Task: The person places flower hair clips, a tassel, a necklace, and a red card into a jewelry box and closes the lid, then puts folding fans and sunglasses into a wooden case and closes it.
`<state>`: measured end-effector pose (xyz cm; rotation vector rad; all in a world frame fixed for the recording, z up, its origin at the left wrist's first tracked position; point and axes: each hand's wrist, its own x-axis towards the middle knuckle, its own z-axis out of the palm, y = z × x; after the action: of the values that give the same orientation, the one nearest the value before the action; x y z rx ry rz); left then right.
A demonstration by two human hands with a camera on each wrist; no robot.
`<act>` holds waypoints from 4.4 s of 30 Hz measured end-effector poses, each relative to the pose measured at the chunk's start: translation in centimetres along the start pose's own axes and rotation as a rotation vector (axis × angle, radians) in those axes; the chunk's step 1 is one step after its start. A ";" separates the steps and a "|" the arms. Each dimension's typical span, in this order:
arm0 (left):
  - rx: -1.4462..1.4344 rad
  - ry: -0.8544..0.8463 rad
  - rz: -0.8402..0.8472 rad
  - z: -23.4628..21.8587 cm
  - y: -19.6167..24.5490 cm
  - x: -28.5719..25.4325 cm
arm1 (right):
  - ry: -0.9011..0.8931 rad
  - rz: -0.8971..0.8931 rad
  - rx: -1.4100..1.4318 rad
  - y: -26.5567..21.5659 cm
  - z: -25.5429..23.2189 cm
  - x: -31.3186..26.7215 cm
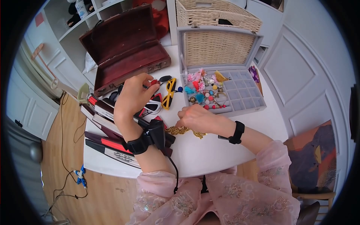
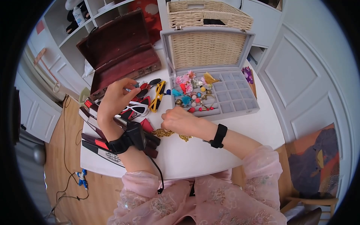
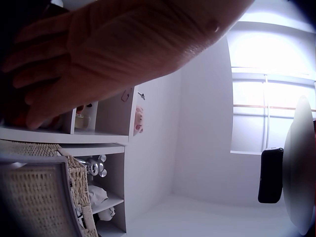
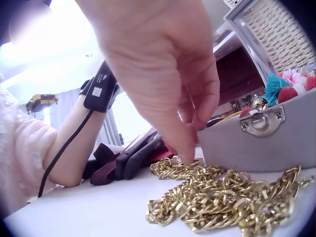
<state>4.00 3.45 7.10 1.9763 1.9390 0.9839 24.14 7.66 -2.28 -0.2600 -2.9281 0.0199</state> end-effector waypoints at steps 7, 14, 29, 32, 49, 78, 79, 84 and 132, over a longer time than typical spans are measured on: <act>-0.013 -0.001 -0.014 0.0 -0.2 0.0 | -0.028 0.042 0.083 0.4 -2.4 -0.1; 0.007 -0.003 -0.016 0.1 0.0 0.0 | 0.198 0.287 0.574 1.6 -9.7 -1.8; 0.020 0.001 -0.020 0.1 0.1 0.0 | 0.672 0.563 0.762 4.6 -17.0 -7.5; 0.027 0.002 -0.008 0.1 0.0 0.0 | 0.707 0.624 0.712 5.5 -17.5 -8.6; 0.038 -0.043 -0.019 0.0 0.3 0.1 | 0.986 0.601 0.438 7.8 -21.0 -10.5; 0.039 -0.062 -0.024 0.0 -0.2 0.4 | 0.851 0.788 0.598 12.9 -17.2 -11.5; 0.039 -0.057 -0.019 0.1 -0.2 0.4 | 0.829 0.803 0.609 12.8 -16.9 -11.6; 0.048 -0.051 -0.017 0.0 -0.1 0.3 | 0.744 0.895 0.621 11.7 -15.4 -11.9; 0.038 -0.037 -0.011 0.0 -0.4 0.3 | -0.114 0.365 0.349 3.1 -5.9 -5.7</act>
<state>3.70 3.78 6.97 1.9880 1.9608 0.9079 31.36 9.67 2.24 -0.7473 -2.8734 0.6088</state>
